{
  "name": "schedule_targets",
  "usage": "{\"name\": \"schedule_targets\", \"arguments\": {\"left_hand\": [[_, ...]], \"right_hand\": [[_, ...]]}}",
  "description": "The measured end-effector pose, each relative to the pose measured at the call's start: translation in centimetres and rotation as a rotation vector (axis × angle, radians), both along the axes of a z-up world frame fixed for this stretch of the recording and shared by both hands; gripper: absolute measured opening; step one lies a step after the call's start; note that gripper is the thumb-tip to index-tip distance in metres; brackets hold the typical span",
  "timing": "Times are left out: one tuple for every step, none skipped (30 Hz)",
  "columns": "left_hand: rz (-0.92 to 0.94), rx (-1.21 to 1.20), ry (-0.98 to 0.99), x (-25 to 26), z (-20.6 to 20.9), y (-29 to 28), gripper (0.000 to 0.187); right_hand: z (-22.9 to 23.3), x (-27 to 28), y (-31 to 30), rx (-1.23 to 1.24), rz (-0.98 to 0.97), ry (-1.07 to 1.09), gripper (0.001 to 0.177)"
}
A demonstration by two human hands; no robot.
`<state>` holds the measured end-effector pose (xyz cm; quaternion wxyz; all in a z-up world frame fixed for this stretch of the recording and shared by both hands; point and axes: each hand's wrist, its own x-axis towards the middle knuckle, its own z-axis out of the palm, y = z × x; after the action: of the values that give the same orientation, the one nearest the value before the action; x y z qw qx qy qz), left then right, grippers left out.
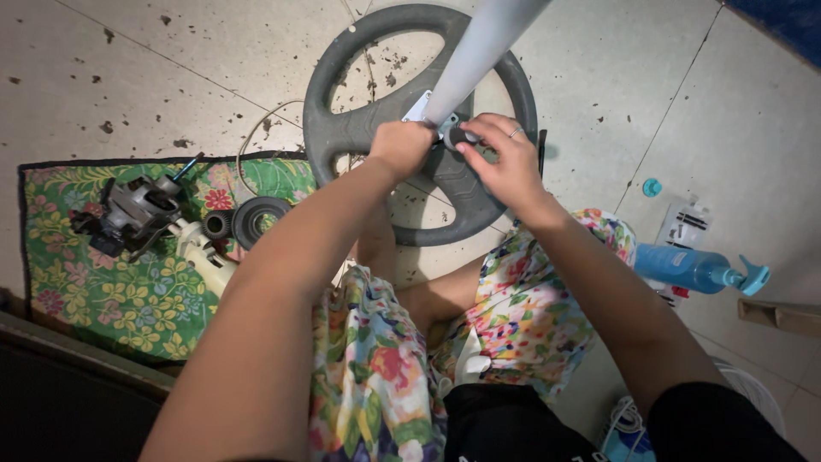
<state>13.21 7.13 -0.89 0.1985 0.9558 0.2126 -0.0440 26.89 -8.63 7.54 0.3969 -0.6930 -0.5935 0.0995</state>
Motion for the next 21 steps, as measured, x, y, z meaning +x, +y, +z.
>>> {"name": "schedule_targets", "arguments": {"left_hand": [[-0.004,0.015,0.011,0.1,-0.3,0.0,0.022],[-0.004,0.031,0.023,0.1,-0.5,0.1,0.021],[-0.010,0.039,-0.017,0.1,-0.7,0.0,0.021],[-0.015,0.048,-0.056,0.0,-0.8,0.0,0.021],[-0.020,0.058,-0.094,-0.2,-0.8,-0.1,0.022],[-0.015,0.051,-0.093,-0.3,-0.9,-0.1,0.020],[-0.010,0.045,-0.091,-0.4,-0.9,-0.2,0.019],[-0.005,0.038,-0.091,-0.4,-0.9,-0.3,0.017],[0.023,-0.001,-0.119,-0.6,-0.9,-0.4,0.017],[0.052,-0.040,-0.147,-0.8,-0.9,-0.6,0.019],[0.081,-0.079,-0.175,-1.0,-1.0,-0.9,0.022],[0.108,-0.085,-0.171,-1.1,-1.0,-1.2,0.024],[0.134,-0.091,-0.168,-1.2,-1.1,-1.5,0.026],[0.161,-0.095,-0.163,-1.2,-1.2,-1.6,0.028],[0.184,-0.103,-0.174,-1.2,-1.2,-1.8,0.027],[0.208,-0.111,-0.183,-1.2,-1.2,-1.9,0.027],[0.232,-0.119,-0.193,-1.2,-1.3,-2.1,0.026],[0.255,-0.129,-0.214,-1.1,-1.3,-2.3,0.027],[0.278,-0.139,-0.235,-1.1,-1.3,-2.5,0.027],[0.300,-0.149,-0.256,-1.1,-1.3,-2.6,0.028],[0.304,-0.144,-0.266,-1.2,-1.3,-2.8,0.028]], "right_hand": [[0.0,-0.2,0.1,-0.045,-0.040,0.079,0.034],[0.1,-0.2,0.3,-0.089,-0.076,0.158,0.035],[0.2,0.0,0.3,-0.030,-0.041,0.083,0.037],[0.4,0.1,0.4,0.030,-0.004,0.011,0.040],[0.4,0.1,0.5,0.091,0.033,-0.062,0.042],[0.5,0.2,0.6,0.083,0.062,-0.029,0.042],[0.5,0.2,0.6,0.075,0.092,0.004,0.041],[0.5,0.3,0.5,0.066,0.121,0.036,0.041],[0.5,0.2,0.5,0.056,0.108,0.035,0.041],[0.4,0.1,0.4,0.046,0.096,0.036,0.040],[0.3,-0.1,0.4,0.035,0.084,0.036,0.040],[0.2,-0.2,0.4,-0.005,0.058,0.095,0.039],[0.1,-0.4,0.4,-0.046,0.031,0.154,0.038],[0.0,-0.5,0.5,-0.086,0.006,0.214,0.037],[0.0,-0.6,0.5,-0.055,0.011,0.190,0.036],[-0.1,-0.7,0.5,-0.024,0.016,0.167,0.036],[-0.1,-0.7,0.5,0.007,0.021,0.144,0.035],[-0.1,-0.7,0.5,0.027,0.048,0.100,0.037],[0.0,-0.7,0.4,0.046,0.075,0.057,0.038],[0.1,-0.6,0.4,0.066,0.101,0.013,0.039],[0.2,-0.6,0.4,0.070,0.099,-0.011,0.038]]}}
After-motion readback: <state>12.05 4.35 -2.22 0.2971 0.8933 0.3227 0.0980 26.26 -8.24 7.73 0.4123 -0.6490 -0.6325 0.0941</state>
